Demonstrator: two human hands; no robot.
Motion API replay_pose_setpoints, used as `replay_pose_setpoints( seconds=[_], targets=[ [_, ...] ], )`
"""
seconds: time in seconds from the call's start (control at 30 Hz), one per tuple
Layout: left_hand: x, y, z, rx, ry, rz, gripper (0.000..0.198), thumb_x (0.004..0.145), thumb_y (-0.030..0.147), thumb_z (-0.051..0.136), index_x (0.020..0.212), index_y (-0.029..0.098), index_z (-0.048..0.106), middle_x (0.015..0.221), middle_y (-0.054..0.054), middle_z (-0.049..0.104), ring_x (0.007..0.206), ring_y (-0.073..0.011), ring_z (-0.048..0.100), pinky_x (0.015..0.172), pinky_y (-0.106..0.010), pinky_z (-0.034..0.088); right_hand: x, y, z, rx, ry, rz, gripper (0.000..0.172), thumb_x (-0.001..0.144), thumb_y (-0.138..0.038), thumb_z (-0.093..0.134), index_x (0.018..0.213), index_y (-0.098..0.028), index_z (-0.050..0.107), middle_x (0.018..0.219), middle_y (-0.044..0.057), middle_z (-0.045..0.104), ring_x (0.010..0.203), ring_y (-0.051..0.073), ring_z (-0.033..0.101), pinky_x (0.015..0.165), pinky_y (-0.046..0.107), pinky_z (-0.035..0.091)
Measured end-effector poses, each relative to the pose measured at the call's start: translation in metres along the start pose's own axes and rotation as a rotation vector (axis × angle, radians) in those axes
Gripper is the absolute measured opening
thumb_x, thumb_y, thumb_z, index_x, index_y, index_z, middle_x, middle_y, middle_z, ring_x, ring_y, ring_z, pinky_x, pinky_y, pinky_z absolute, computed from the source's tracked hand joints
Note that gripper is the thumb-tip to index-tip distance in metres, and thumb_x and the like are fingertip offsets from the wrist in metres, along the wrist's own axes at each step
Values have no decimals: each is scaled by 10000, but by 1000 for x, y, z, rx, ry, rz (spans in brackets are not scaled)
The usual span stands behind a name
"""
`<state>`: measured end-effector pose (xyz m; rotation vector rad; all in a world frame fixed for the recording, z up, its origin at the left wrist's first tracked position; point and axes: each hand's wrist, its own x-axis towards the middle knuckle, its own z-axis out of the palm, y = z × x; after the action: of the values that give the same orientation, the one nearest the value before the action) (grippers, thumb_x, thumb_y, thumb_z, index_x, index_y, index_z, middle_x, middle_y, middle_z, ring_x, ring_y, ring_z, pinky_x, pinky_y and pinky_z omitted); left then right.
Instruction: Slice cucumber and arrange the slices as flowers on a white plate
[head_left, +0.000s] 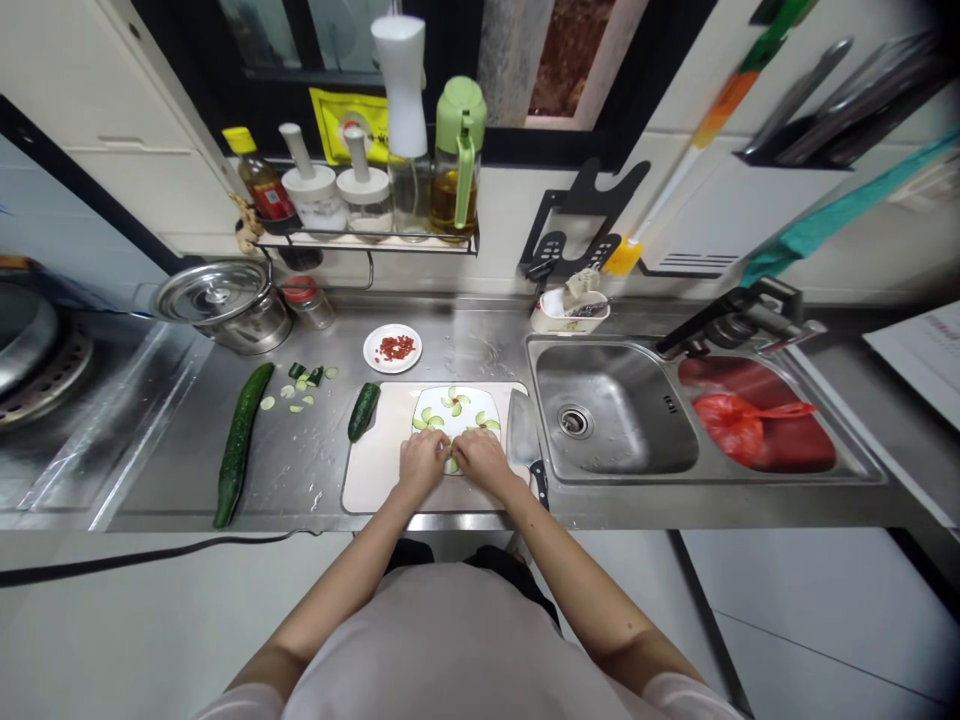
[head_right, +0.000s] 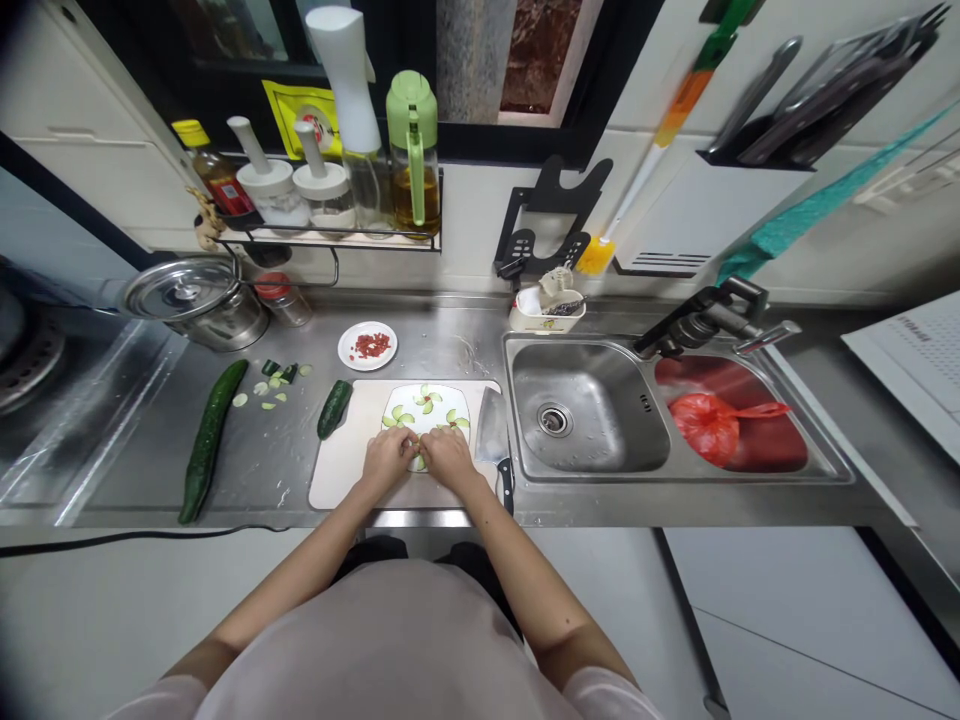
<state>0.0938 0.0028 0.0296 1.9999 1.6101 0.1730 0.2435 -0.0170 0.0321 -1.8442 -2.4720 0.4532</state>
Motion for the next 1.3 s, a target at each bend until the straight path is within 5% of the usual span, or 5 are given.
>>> replay_pose_setpoints(
  seconds=[0.9,1.3],
  targets=[
    [2,-1,-4,-50,-13,-42,116,842,269,595,940,250,655,928,-16,676,962,-202,594,852,-328,384,3,1,-7,82,-4,65,210,929,-242,469,890,-180,666,887,56,659,873,183,529,757,280,279],
    [0,-15,-24,-211,119,-82,134,853,266,566,935,231,666,952,-26,681,929,-186,604,890,-323,410,-10,17,-20,290,159,144,147,886,-212,497,843,-182,634,825,31,633,822,161,527,756,247,339]
  ],
)
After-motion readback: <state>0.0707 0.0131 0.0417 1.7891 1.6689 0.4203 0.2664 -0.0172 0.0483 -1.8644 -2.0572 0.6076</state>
